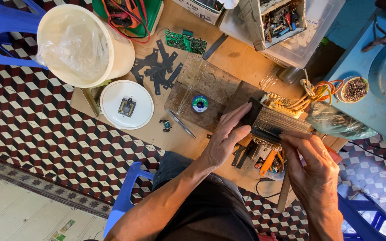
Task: The person works at a cluttered workbench on a transformer with a laminated steel core and copper windings. They use a hammer to tap and pry the laminated core, pull apart the core sections by hand, and manipulate the winding wires and terminal lugs, repositioning the transformer repeatedly as they separate its parts.
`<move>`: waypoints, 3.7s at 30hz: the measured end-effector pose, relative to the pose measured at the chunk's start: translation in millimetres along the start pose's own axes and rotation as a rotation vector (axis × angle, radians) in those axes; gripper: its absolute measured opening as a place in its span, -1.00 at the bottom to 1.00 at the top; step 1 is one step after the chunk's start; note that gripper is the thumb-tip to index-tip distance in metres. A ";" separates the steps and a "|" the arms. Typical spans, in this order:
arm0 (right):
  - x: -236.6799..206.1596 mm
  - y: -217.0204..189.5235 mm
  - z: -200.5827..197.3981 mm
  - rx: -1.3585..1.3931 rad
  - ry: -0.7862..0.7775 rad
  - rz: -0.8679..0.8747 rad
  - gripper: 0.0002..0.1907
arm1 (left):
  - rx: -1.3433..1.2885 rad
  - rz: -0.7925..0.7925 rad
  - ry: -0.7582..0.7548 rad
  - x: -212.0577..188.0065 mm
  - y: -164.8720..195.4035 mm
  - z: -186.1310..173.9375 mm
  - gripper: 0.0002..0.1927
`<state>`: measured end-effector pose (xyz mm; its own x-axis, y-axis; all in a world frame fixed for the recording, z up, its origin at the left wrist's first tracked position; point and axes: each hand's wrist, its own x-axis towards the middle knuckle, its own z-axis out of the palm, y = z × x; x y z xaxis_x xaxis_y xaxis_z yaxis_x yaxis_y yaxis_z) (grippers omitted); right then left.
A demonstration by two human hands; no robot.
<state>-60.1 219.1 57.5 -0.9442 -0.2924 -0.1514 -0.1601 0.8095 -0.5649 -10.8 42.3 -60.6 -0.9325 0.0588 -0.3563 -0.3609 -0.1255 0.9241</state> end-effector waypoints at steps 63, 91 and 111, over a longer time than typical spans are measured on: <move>-96.0 37.5 119.6 0.739 0.105 0.929 -0.57 | -0.095 -0.008 0.103 8.3 6.9 17.8 -0.19; -129.9 77.6 70.8 0.784 0.047 0.944 -0.74 | 0.078 -0.060 0.078 9.1 13.8 12.0 -0.12; -29.1 50.7 12.4 0.398 0.243 0.155 -0.84 | 0.127 -0.078 -0.010 5.7 22.2 1.7 -0.02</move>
<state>-37.2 262.3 23.2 -0.9956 -0.0188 -0.0914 0.0651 0.5625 -0.8242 -24.1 41.5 -41.9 -0.9012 0.0730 -0.4272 -0.4279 0.0061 0.9038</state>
